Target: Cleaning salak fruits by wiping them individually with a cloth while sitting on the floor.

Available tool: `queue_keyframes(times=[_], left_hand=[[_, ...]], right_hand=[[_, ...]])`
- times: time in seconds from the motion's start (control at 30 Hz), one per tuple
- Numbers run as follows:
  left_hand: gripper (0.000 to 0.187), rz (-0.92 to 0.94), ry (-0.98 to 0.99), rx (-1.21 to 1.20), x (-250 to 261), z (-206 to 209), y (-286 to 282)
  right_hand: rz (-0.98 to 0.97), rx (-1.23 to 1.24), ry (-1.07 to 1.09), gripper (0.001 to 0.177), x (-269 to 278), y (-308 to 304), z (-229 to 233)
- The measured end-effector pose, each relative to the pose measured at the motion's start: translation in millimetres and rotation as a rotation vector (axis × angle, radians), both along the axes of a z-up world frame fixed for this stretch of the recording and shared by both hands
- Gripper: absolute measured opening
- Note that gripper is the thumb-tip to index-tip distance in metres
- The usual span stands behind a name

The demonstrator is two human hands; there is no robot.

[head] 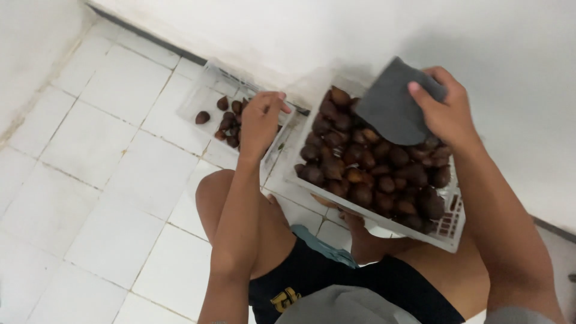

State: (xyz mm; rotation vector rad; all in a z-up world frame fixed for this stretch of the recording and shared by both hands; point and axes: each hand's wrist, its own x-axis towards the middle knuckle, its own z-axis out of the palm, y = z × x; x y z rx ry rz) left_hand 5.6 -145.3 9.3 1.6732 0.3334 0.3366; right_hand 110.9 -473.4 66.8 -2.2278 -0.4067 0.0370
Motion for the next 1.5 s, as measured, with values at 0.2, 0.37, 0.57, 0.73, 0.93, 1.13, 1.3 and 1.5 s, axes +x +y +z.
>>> queue_keyframes(times=[0.2, 0.37, 0.57, 0.73, 0.93, 1.13, 1.3, 1.5], left_hand=[[0.014, -0.306, -0.15, 0.42, -1, -20, -68], [0.018, -0.48, -0.006, 0.556, -5, -29, -121], [0.023, -0.755, 0.032, 0.708, -7, -48, -180], [0.036, -0.995, 0.146, 0.903, -5, -86, -209], [0.065, -1.241, 0.443, 0.939, -3, -140, -219], [0.06, -1.185, 0.427, 0.67, -3, -62, -206], [0.054, -0.761, 0.317, 0.083, -7, -58, -218], [0.032, -0.536, 0.329, -0.477, -11, -100, -245]], right_hand=[[-0.209, 0.089, 0.047, 0.028, -52, -103, -25], [-0.309, 0.029, -0.269, 0.027, -83, -150, -85], [-0.478, 0.243, -0.338, 0.022, -108, -162, -132], [-0.542, 0.314, -0.182, 0.021, -116, -166, -132], [-0.525, 0.349, -0.114, 0.022, -123, -162, -127], [-0.55, 0.358, -0.15, 0.023, -128, -158, -126], [-0.539, 0.376, -0.317, 0.027, -138, -125, -122], [0.029, 0.23, -0.517, 0.04, -147, -63, -98]])
